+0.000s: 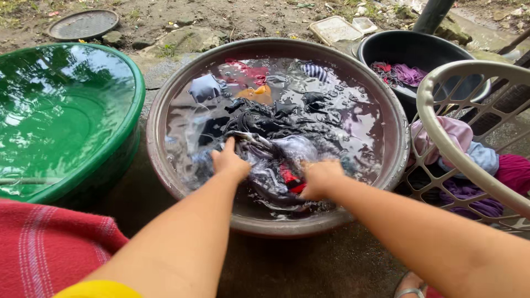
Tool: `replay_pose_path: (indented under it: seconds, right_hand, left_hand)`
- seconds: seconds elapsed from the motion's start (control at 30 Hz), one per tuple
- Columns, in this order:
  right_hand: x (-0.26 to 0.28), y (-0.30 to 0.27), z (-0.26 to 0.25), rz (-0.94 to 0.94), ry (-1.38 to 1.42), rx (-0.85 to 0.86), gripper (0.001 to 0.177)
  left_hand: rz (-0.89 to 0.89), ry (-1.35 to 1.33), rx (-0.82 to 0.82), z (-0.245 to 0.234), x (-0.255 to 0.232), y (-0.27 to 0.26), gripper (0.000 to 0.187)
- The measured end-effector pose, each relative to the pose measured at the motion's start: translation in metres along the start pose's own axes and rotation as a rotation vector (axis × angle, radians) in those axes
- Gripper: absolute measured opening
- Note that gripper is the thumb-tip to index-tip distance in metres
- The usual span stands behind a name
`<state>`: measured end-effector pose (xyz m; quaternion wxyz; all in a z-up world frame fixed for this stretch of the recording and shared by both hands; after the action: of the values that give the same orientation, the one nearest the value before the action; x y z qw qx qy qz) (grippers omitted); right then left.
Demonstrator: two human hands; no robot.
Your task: The person hand-washes various clothes in a basin of soapy water by scrubbing them together and then wringing each item out before placing it into a laundry basket.
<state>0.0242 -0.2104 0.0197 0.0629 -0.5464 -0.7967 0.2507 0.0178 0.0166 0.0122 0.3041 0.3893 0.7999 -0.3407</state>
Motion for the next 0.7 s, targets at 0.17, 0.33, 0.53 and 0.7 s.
replay_pose_path:
  seconds: [0.17, 0.33, 0.53, 0.7]
  right_hand:
    - [-0.026, 0.006, -0.019, 0.235, 0.119, 0.038, 0.112]
    - [-0.029, 0.050, 0.028, 0.093, 0.147, -0.143, 0.086]
    - [-0.044, 0.096, 0.108, 0.066, 0.027, 0.148, 0.058]
    - [-0.056, 0.067, 0.046, 0.091, 0.016, 0.236, 0.069]
  left_hand:
    - [-0.175, -0.028, -0.138, -0.032, 0.004, -0.019, 0.037]
    - [0.106, 0.008, -0.214, 0.004, 0.034, -0.018, 0.037]
    - [0.231, 0.923, 0.416, 0.055, 0.067, 0.047, 0.043]
    - [0.072, 1.017, 0.531, 0.028, 0.042, 0.092, 0.033]
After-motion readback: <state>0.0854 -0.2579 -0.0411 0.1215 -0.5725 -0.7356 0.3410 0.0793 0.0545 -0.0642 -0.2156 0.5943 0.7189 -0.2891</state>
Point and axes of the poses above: each hand's wrist, its own y-axis towards the middle knuckle, its own z-axis out of the palm, x = y × z, the point moved 2 cm from there along y, towards the middle knuckle, and after that the axes turned 4 degrees about -y, right-handed, at the moved point
